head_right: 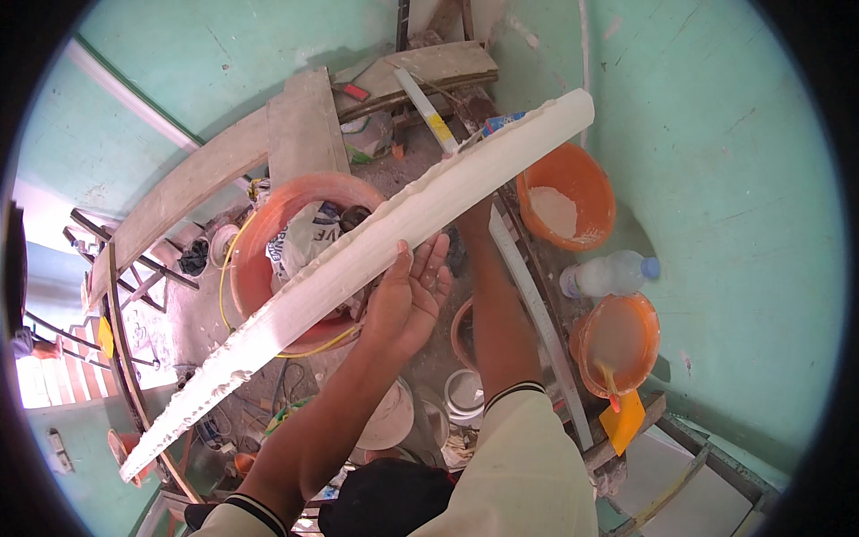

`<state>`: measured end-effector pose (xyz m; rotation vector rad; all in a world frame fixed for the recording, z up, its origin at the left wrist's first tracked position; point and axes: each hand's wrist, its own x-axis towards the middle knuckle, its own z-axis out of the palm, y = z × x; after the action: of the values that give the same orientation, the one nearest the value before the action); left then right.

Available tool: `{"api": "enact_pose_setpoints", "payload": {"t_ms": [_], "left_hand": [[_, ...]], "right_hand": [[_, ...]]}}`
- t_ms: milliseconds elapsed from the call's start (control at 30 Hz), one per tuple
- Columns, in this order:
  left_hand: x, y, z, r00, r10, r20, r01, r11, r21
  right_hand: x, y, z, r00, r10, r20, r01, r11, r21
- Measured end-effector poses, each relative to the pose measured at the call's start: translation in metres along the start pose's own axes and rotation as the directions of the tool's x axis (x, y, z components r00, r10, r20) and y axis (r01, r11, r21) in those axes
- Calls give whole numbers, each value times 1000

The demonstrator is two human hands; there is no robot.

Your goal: The person applies a white paste to a long, curved white object using a small tool, smoothing it along the surface. They repeatedly scoop paste from a bucket and spread it along the object's length, then lift the object and press it against a wall.

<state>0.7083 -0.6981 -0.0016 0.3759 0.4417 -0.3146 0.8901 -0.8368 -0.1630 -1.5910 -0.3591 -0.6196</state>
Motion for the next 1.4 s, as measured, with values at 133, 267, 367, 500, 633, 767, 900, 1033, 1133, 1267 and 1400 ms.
{"api": "enact_pose_setpoints", "payload": {"t_ms": [133, 267, 367, 500, 633, 767, 900, 1033, 1133, 1267, 1400], "left_hand": [[-1, 3, -3, 1000, 19, -2, -19, 1000, 15], [2, -4, -2, 1000, 12, 10, -12, 1000, -6], [-1, -2, 1, 1000, 11, 1, -11, 1000, -13], [-20, 0, -3, 986, -51, 156, 47, 999, 27], [-114, 30, -58, 980, -145, 136, 97, 947, 306], [-194, 67, -171, 921, 383, -73, -191, 605, 773], [-227, 64, -284, 784, 498, -371, -19, 617, 787], [-244, 34, -307, 892, 378, -248, -47, 622, 782], [-242, 6, -351, 904, 424, -50, -169, 463, 870], [-247, -13, -338, 909, 416, 27, -275, 548, 790], [-253, -14, -334, 902, 430, 49, -305, 551, 777]], "right_hand": [[-6, -17, 11, 996, -85, 26, 87, 987, -132], [-34, -37, -12, 980, 156, 125, -104, 931, -351], [-55, -60, -20, 873, 488, 5, -465, 835, -295], [-101, -63, -57, 900, 426, -98, -424, 796, -433], [-142, -141, -47, 644, 753, -137, -743, 572, -348], [-168, -258, -56, 590, 805, 60, -748, 573, -334], [-198, -322, -33, 506, 534, 677, -78, 810, -581], [-218, -341, -1, 227, 561, 796, 454, 662, -596], [-215, -348, 38, 160, 648, 744, 728, 432, -533], [-230, -352, 61, -87, 724, 684, 713, 525, -465], [-233, -347, 86, -180, 705, 686, 650, 609, -456]]}}
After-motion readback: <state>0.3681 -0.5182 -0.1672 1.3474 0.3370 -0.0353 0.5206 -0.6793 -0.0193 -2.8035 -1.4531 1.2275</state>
